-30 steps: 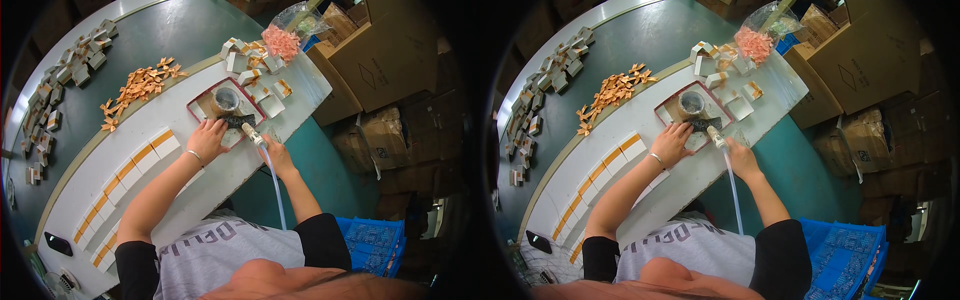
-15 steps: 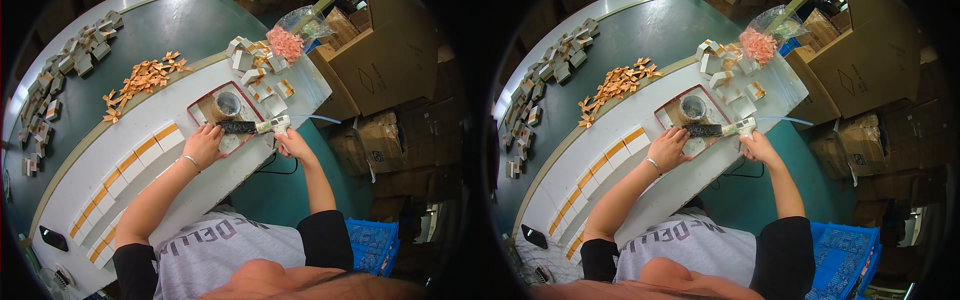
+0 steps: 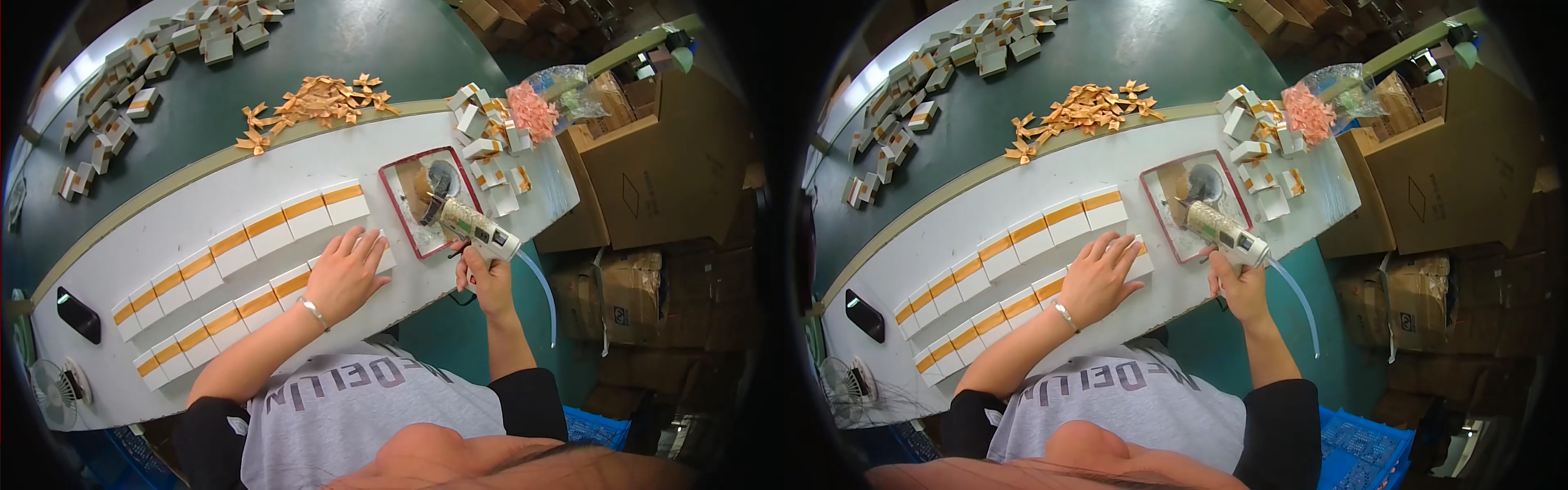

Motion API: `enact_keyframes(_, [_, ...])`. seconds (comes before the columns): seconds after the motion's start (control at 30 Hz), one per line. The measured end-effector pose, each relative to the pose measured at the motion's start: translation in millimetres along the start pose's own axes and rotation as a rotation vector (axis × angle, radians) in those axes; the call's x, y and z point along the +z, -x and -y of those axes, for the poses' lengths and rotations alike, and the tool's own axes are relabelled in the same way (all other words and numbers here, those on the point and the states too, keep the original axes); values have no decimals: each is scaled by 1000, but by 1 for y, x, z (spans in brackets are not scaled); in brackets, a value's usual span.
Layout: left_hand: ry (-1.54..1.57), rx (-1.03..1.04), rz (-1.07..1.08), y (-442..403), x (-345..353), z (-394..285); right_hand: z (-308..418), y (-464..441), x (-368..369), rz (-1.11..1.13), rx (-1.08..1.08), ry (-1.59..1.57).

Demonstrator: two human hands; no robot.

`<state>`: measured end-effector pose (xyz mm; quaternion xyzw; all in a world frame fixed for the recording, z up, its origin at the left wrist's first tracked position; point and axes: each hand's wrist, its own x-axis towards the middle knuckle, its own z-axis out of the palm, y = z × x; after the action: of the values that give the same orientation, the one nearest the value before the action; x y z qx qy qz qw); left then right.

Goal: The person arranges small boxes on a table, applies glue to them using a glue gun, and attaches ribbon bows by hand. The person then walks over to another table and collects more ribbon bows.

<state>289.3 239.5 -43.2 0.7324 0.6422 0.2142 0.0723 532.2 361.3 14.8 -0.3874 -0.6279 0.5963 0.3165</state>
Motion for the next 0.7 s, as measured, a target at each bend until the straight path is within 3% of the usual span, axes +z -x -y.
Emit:
enact_keyframes(0.27, [-26,-50,-8,19,-2,14,18,-29,-17,-185,-203,378])
enact_keyframes(0.3, [-40,-48,-1,18,-2,14,13,-28,-11,-228,-357,317])
enact_keyframes(0.43, [-107,-87,18,12,-1,17,2,-12,-5,-71,-104,236])
enact_keyframes(0.57, [-216,-179,-11,8,5,25,-19,-37,31,134,-109,60])
enact_keyframes(0.7, [-239,-255,47,1,6,28,-23,-71,57,292,-12,280])
